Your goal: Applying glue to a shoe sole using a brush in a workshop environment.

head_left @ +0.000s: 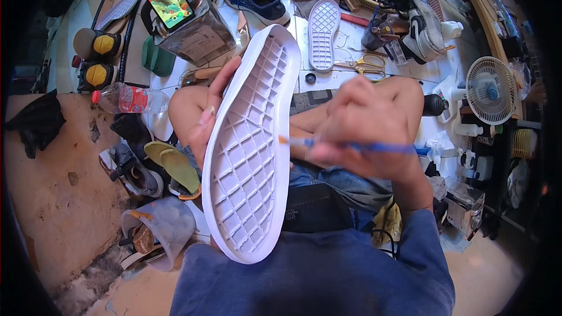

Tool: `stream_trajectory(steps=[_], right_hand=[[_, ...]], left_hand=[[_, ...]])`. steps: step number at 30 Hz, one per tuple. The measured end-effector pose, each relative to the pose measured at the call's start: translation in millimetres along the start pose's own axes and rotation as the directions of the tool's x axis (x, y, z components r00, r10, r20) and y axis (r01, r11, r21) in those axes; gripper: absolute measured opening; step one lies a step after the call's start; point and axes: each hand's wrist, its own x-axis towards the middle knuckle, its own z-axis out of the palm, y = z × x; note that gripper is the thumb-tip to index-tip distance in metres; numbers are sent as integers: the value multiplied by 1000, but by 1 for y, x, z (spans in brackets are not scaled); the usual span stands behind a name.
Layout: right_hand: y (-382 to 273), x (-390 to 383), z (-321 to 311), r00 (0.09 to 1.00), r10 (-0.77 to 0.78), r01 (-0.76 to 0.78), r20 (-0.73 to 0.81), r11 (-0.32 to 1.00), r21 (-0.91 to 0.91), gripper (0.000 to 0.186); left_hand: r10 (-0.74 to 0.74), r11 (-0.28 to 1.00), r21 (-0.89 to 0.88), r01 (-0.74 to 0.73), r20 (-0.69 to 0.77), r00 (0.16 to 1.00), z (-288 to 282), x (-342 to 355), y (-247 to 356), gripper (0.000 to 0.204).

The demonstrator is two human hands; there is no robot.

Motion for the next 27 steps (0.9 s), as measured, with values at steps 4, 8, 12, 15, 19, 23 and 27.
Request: stream_trajectory(steps=[4, 8, 12, 15, 19, 23, 27], right_hand=[[-24, -7, 1, 955, -208, 148, 212, 952, 268, 30], [-13, 4, -2, 987, -104, 115, 122, 990, -87, 23], [-28, -2, 12, 934, -262, 231, 242, 962, 149, 16], [-20, -1, 22, 941, -187, 137, 281, 973, 188, 18], [24, 18, 20, 978, 15, -63, 209, 973, 224, 20], [65, 26, 23, 910, 404, -344, -93, 861, 374, 16], [120, 46, 45, 853, 469, -406, -230, 872, 273, 19]], left_hand=[[7, 996, 86, -6, -15, 1000, 9, -3, 3, 75], [27, 986, 166, -22, -31, 999, 14, -6, 5, 68], [39, 978, 205, -34, -20, 999, 11, -10, 6, 73], [66, 959, 277, -57, -21, 998, 9, -9, 7, 75], [120, 922, 376, -98, -34, 992, -3, -5, 21, 78], [61, 964, 260, -51, -28, 998, -38, 2, 55, 86], [-81, 997, -5, 81, 13, 997, -76, 0, 63, 100]])
